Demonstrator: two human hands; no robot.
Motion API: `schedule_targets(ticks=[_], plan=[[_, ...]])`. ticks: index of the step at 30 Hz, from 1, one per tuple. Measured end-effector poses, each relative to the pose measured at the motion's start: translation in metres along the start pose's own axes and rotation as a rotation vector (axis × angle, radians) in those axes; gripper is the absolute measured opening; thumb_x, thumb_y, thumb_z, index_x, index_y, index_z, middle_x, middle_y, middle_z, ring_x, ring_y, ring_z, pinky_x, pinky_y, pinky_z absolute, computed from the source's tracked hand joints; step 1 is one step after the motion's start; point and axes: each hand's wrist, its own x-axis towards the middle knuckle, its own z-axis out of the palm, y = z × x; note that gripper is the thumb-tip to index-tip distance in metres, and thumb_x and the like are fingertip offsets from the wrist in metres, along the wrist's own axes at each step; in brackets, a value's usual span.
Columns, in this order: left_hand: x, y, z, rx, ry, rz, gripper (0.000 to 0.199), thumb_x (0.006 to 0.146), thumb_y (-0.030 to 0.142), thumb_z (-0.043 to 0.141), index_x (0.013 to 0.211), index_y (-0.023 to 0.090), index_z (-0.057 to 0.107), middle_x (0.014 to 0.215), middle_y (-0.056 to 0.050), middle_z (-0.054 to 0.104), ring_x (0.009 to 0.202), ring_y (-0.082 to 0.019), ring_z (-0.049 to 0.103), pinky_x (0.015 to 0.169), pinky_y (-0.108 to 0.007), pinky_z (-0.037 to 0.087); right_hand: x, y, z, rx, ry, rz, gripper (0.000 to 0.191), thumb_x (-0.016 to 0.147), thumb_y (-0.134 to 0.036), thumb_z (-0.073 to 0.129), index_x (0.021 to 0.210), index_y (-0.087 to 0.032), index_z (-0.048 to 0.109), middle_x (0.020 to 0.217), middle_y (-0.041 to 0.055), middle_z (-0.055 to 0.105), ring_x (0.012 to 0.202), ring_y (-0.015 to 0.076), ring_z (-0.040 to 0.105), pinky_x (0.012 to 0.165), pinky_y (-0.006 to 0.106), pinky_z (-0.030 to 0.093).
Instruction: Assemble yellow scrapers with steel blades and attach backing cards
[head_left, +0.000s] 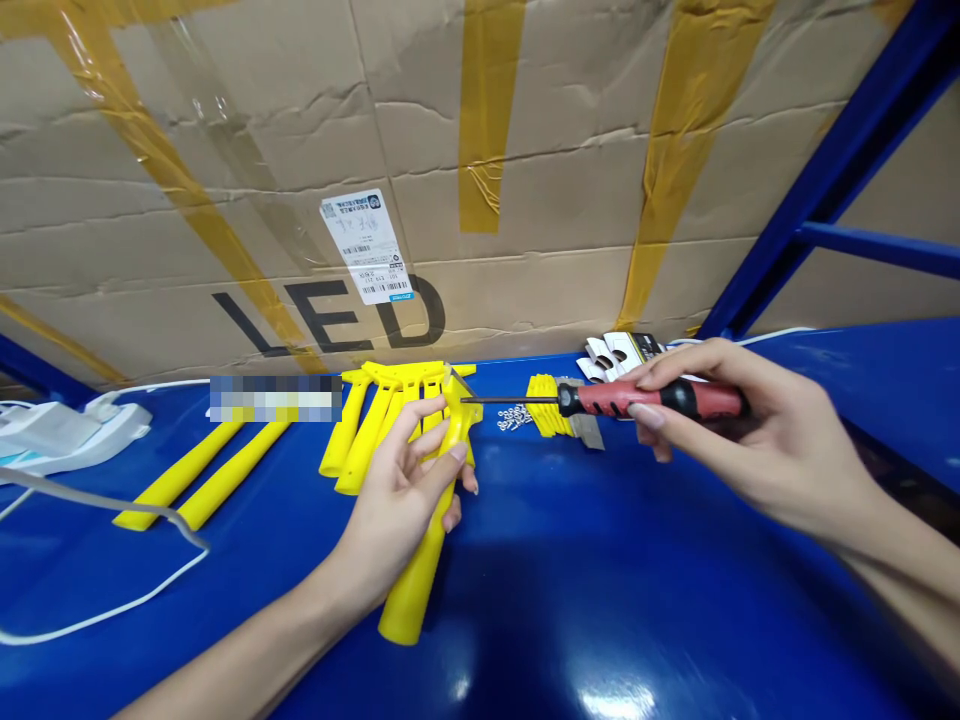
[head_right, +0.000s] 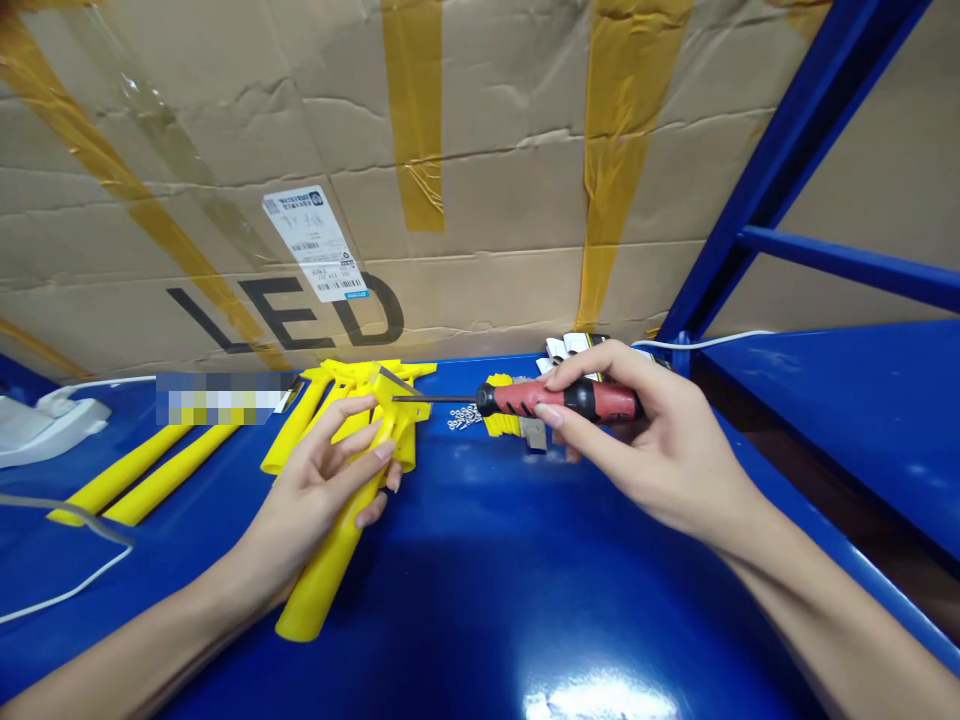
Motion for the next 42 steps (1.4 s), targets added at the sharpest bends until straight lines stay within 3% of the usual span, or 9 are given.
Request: schedule_targets(ticks=[4,12,17,25,27,29,33,38,42], plan=[[-0.003,-0.003,0.001,0.009,-0.034,-0.002,0.039,0.088,0.032,0.069,0.113,0.024,0.041,0.067,0.004,0.060,0.046,-0.007,0.047,0.042,-0.017,0.038,0.000,-0.008,0.006,0.071,0.057,0.103,0.024,0.079,-0.038,0.080,0.089,-0.023,0.064,0.058,-0.0032,0.064,0.041,0.0111,0.056,0.040,0.024,0.046],[-0.001,0.006,0.001,-0.064,-0.030,-0.056,0.040,0.088,0.029,0.069,0.116,0.026,0.040,0.067,0.004,0.060,0.045,-0.005,0.044,0.043,-0.014,0.034,0.005,0.005,0.006,0.332,0.079,0.349,0.030,0.074,-0.040,0.083,0.086,-0.019,0.065,0.060,-0.0007,0.065,0.047,0.0104,0.056,0.044,0.022,0.045],[0.000,0.013,-0.010,-0.177,-0.053,-0.153,0.044,0.091,0.024,0.064,0.125,0.028,0.036,0.060,0.004,0.059,0.040,-0.002,0.038,0.043,-0.011,0.026,0.005,0.016,-0.004,0.121,0.131,0.243,0.031,0.071,-0.040,0.087,0.083,-0.018,0.068,0.060,0.0004,0.066,0.047,0.0110,0.058,0.047,0.022,0.048],[0.000,0.011,-0.016,-0.233,-0.093,-0.197,0.044,0.092,0.023,0.064,0.125,0.030,0.034,0.063,0.002,0.061,0.041,-0.003,0.040,0.043,-0.011,0.026,0.002,0.018,-0.003,0.044,0.115,0.122,0.023,0.076,-0.039,0.083,0.085,-0.022,0.070,0.061,-0.0010,0.066,0.046,0.0123,0.059,0.045,0.023,0.049],[0.000,0.009,-0.017,-0.236,-0.091,-0.203,0.044,0.092,0.024,0.064,0.123,0.030,0.034,0.062,0.002,0.061,0.041,-0.003,0.041,0.043,-0.011,0.027,0.002,0.017,-0.003,0.020,0.111,0.096,0.022,0.076,-0.039,0.082,0.084,-0.022,0.070,0.070,0.0000,0.069,0.046,0.0116,0.058,0.044,0.024,0.048],[0.001,0.008,-0.017,-0.235,-0.077,-0.202,0.043,0.092,0.024,0.065,0.123,0.030,0.035,0.062,0.002,0.061,0.041,-0.003,0.042,0.043,-0.011,0.026,0.002,0.014,-0.004,-0.032,0.092,0.037,0.019,0.076,-0.037,0.082,0.083,-0.023,0.070,0.083,0.0022,0.071,0.057,0.0137,0.064,0.051,0.026,0.052],[0.001,0.009,-0.017,-0.229,-0.067,-0.205,0.040,0.092,0.024,0.065,0.121,0.028,0.038,0.061,0.002,0.060,0.041,-0.003,0.041,0.043,-0.011,0.026,0.002,0.006,-0.009,-0.151,-0.028,-0.138,0.008,0.082,-0.030,0.077,0.080,-0.027,0.070,0.096,0.0039,0.072,0.095,0.0232,0.068,0.082,0.036,0.055],[0.000,0.010,-0.018,-0.212,-0.062,-0.192,0.042,0.092,0.026,0.066,0.123,0.029,0.037,0.062,0.002,0.061,0.041,-0.003,0.041,0.043,-0.011,0.027,0.003,0.003,-0.016,-0.222,-0.127,-0.215,0.007,0.085,-0.029,0.073,0.078,-0.031,0.072,0.100,0.0029,0.073,0.094,0.0260,0.068,0.085,0.044,0.054],[0.000,0.011,-0.017,-0.185,-0.085,-0.166,0.039,0.092,0.026,0.065,0.120,0.028,0.039,0.064,0.003,0.061,0.041,-0.003,0.040,0.043,-0.012,0.028,0.002,0.005,-0.013,-0.213,-0.119,-0.179,0.007,0.086,-0.032,0.073,0.080,-0.028,0.071,0.099,0.0039,0.074,0.090,0.0244,0.069,0.079,0.040,0.057]])
